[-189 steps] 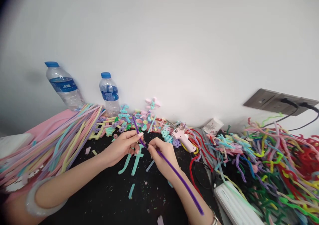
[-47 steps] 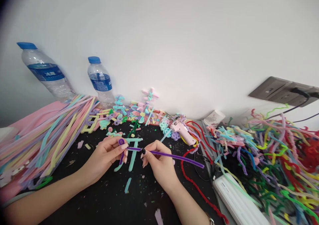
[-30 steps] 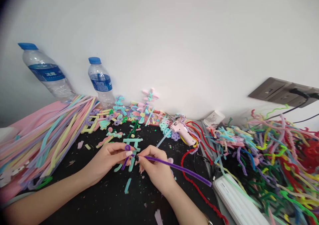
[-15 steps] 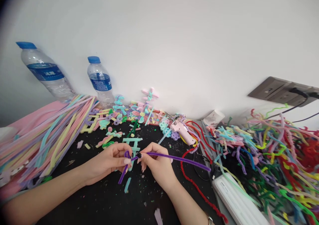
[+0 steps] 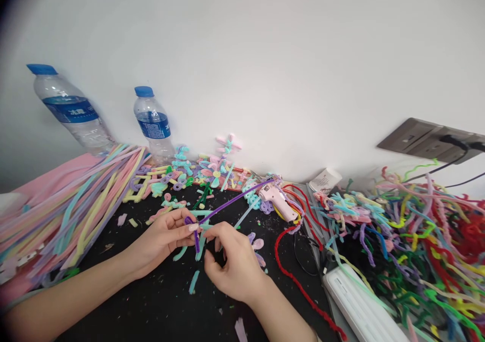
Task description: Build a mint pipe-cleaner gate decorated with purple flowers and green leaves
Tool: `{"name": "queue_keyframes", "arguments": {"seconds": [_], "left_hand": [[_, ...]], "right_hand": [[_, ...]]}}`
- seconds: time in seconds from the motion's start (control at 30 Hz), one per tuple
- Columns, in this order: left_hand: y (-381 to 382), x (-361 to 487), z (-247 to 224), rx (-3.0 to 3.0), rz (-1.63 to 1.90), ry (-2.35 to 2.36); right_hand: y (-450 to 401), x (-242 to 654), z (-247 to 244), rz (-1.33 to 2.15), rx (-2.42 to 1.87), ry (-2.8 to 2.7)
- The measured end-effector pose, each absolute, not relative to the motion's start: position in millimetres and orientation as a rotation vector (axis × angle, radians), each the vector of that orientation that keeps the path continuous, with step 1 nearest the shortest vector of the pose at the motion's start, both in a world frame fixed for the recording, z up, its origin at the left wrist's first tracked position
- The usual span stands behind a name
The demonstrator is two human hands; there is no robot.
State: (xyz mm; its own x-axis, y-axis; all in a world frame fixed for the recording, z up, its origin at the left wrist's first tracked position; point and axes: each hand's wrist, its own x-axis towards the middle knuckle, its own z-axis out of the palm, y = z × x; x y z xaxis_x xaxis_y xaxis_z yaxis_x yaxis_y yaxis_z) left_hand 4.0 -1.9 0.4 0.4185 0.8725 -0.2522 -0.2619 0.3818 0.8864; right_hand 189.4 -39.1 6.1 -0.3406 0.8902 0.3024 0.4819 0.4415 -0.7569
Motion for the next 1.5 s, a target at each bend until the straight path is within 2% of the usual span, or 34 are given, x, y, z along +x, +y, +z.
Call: {"name": "queue_keyframes", "arguments": {"seconds": [0.23, 0.43, 0.67, 1.1, 1.5], "left_hand": [[-5, 7, 2, 1.041, 0.791, 0.851], [-6, 8, 4, 1.244, 0.695, 0.807], [-9, 8, 5, 1.218, 0.640, 0.740], [-6, 8, 2, 1.005, 0.689, 0.851], [-6, 9, 4, 1.049, 0.704, 0.851]], "right_hand": [[-37, 191, 2, 0.526, -0.976, -2.118], [-35, 193, 10, 0.270, -1.022, -2.087], [-35, 191, 8, 0.446, -1.014, -2.210], [-40, 191, 2, 0.604, -1.070, -1.916], [-39, 191, 7, 0.569, -1.014, -2.022]]}}
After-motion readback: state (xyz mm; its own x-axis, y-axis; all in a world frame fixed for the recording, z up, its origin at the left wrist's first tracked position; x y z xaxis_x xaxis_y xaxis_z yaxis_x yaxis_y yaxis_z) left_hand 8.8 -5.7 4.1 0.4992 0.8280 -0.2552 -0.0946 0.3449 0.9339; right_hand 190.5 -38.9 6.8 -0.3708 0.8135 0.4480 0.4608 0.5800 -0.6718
